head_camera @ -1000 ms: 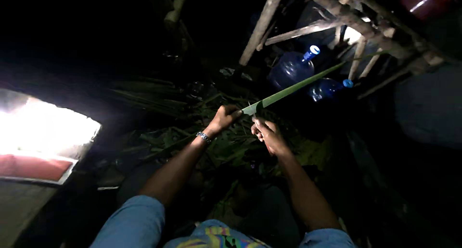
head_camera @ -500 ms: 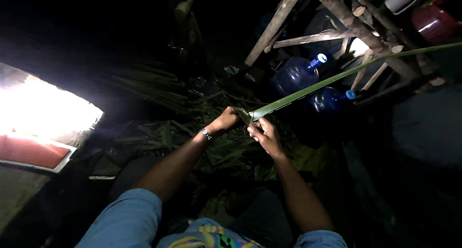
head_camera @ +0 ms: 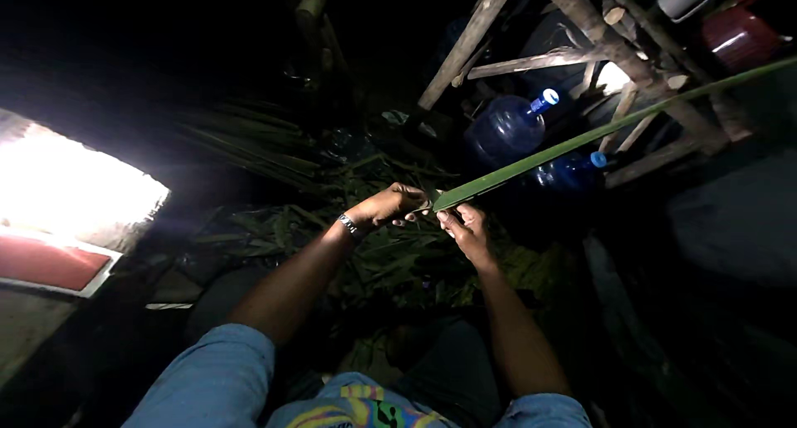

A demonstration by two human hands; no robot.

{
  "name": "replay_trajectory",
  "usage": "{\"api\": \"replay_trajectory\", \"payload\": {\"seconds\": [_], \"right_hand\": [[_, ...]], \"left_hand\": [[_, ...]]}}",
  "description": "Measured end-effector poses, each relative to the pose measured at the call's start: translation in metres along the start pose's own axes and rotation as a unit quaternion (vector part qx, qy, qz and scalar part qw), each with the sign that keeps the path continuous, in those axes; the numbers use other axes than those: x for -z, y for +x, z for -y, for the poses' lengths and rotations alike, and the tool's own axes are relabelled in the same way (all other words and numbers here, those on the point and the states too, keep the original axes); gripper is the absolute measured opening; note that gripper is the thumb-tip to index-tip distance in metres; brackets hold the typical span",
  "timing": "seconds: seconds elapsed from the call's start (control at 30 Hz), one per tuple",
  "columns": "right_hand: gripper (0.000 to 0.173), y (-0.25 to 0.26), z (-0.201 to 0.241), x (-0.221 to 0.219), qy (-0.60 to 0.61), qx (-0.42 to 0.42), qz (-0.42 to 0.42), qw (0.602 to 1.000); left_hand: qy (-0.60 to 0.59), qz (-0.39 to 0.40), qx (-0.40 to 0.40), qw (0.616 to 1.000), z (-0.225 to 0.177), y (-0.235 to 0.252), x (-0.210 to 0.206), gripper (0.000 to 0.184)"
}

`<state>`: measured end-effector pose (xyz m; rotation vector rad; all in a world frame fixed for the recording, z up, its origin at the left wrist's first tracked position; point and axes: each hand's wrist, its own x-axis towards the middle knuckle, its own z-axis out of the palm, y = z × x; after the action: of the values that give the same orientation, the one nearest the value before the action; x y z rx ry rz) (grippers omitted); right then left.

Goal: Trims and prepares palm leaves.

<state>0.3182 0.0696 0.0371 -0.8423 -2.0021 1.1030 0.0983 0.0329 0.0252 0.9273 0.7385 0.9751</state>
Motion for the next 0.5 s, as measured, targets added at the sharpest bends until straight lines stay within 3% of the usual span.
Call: {"api": "replay_trajectory", "payload": {"seconds": [0.13, 0.33, 0.5], "right_hand": [[0.016, 0.001, 0.002, 0.005, 0.012, -0.01, 0.008, 1.0], [0.011, 0.001, 0.008, 0.009, 0.071, -0.134, 0.041, 0.988], [0.013, 0.002, 0.009, 0.001, 0.109, -0.125, -0.021, 0.986]], "left_hand": [[0.017, 0.0, 0.01, 1.0, 0.0, 0.0, -0.003, 0.019], [0.093, -0.025, 0.029, 0.995, -0.004, -0.001, -0.007, 0.02], [0.114, -0.057, 0.023, 0.992, -0.005, -0.002, -0.013, 0.018]]}}
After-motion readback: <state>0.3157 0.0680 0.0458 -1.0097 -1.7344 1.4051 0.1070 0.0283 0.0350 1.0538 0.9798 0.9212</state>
